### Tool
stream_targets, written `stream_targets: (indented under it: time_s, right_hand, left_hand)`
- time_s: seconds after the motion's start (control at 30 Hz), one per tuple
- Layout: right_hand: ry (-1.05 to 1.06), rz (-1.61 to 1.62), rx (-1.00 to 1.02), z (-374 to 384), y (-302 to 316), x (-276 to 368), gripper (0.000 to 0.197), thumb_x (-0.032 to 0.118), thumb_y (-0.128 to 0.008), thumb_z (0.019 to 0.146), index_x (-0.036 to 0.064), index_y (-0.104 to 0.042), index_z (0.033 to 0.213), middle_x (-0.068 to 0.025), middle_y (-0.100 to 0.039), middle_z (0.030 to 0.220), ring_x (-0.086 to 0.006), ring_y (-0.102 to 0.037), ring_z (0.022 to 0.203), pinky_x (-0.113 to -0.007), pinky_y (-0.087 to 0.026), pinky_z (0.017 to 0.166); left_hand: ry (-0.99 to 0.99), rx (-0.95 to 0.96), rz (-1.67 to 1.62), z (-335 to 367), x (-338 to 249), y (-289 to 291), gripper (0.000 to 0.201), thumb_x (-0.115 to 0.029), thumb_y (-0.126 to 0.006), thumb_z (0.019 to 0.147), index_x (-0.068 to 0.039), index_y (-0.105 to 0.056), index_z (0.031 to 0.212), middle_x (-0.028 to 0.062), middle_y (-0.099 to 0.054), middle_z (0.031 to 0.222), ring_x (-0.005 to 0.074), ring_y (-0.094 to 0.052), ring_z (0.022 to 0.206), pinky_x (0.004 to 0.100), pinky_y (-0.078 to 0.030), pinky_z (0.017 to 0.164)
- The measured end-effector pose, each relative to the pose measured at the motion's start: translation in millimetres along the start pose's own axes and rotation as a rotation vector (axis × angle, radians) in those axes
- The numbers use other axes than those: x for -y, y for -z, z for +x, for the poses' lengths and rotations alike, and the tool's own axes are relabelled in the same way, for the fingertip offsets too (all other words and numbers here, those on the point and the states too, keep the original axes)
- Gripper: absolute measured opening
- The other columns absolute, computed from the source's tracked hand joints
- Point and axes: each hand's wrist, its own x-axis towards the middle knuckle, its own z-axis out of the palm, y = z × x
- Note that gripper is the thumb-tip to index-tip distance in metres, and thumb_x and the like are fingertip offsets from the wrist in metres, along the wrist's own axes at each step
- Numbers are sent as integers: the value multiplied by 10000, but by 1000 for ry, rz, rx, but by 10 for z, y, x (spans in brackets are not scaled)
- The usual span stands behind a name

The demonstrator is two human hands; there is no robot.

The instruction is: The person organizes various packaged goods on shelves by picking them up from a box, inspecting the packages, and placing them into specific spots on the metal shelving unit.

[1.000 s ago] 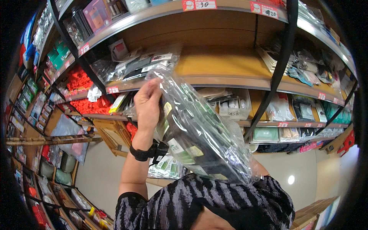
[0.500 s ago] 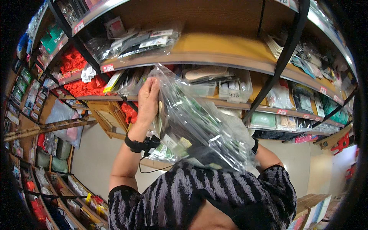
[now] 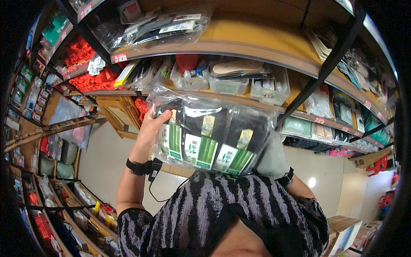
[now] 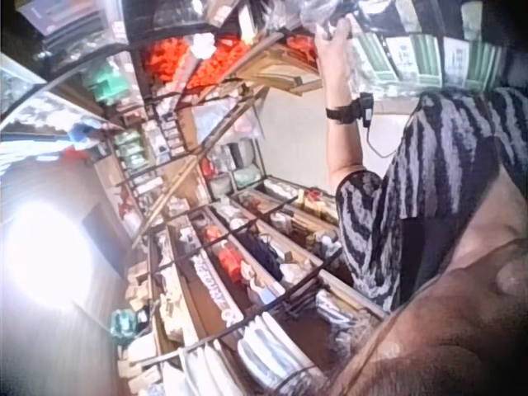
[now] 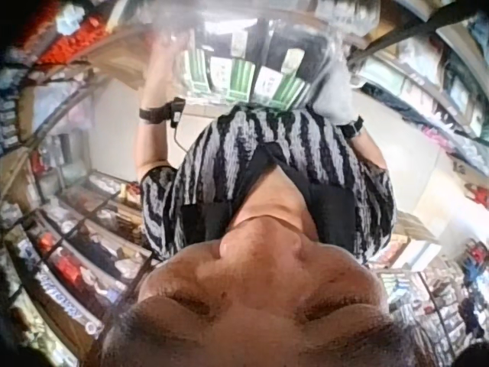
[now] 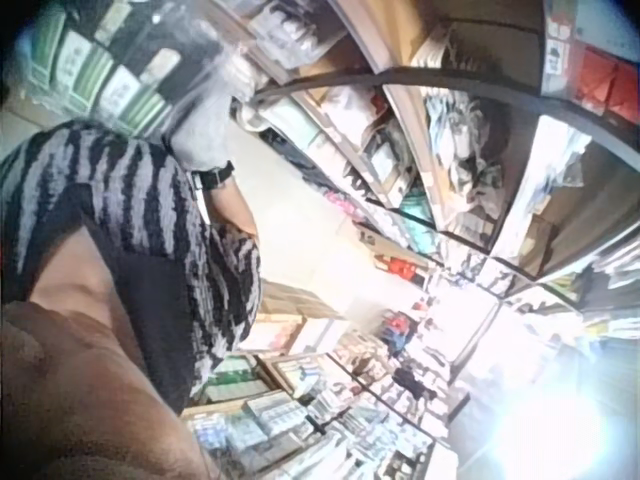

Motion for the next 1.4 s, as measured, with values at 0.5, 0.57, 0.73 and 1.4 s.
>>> stream_targets:
  time_s: [0.5, 0.57, 0.73, 1.4]
  right_hand:
    - [521, 273, -264, 940, 48, 265, 692, 380, -619, 686, 25, -364, 1222, -158, -375, 1254, -334, -335, 1165, -414, -237, 986]
    - [370, -188, -264, 1043, 54, 503, 647, 355, -627, 614, 11, -434, 1127, -198, -450, 1112, -385, -394, 1057, -435, -310, 909]
    - [238, -125, -297, 1055, 8, 97, 637, 414, -607, 633, 7, -446, 1097, -194, -486, 1052, -362, -436, 1002, -441, -348, 857]
    - [-103, 1311, -370, 1109, -286, -321, 274, 233, -417, 889, 39, -464, 1078, -21, -525, 910, -117, -523, 786, -278, -455, 682]
  left_hand:
    - [-422, -124, 519, 23, -170, -743, 173, -104, -606, 769, 13, -583, 895, 78, -620, 780, 102, -554, 685, 245, -444, 647]
    - [-513, -179, 525, 88, -191, -821, 177, -110, -620, 757, 20, -585, 873, 98, -617, 716, 105, -553, 641, 254, -442, 609]
    - [-492, -213, 304, 144, -164, -768, 160, -90, -626, 764, 25, -593, 870, 22, -606, 727, 50, -511, 651, 196, -415, 595]
    - [-686, -407, -373, 110, -750, -387, 99, -76, -556, 817, -26, -600, 890, 35, -608, 865, 88, -566, 750, 200, -450, 669]
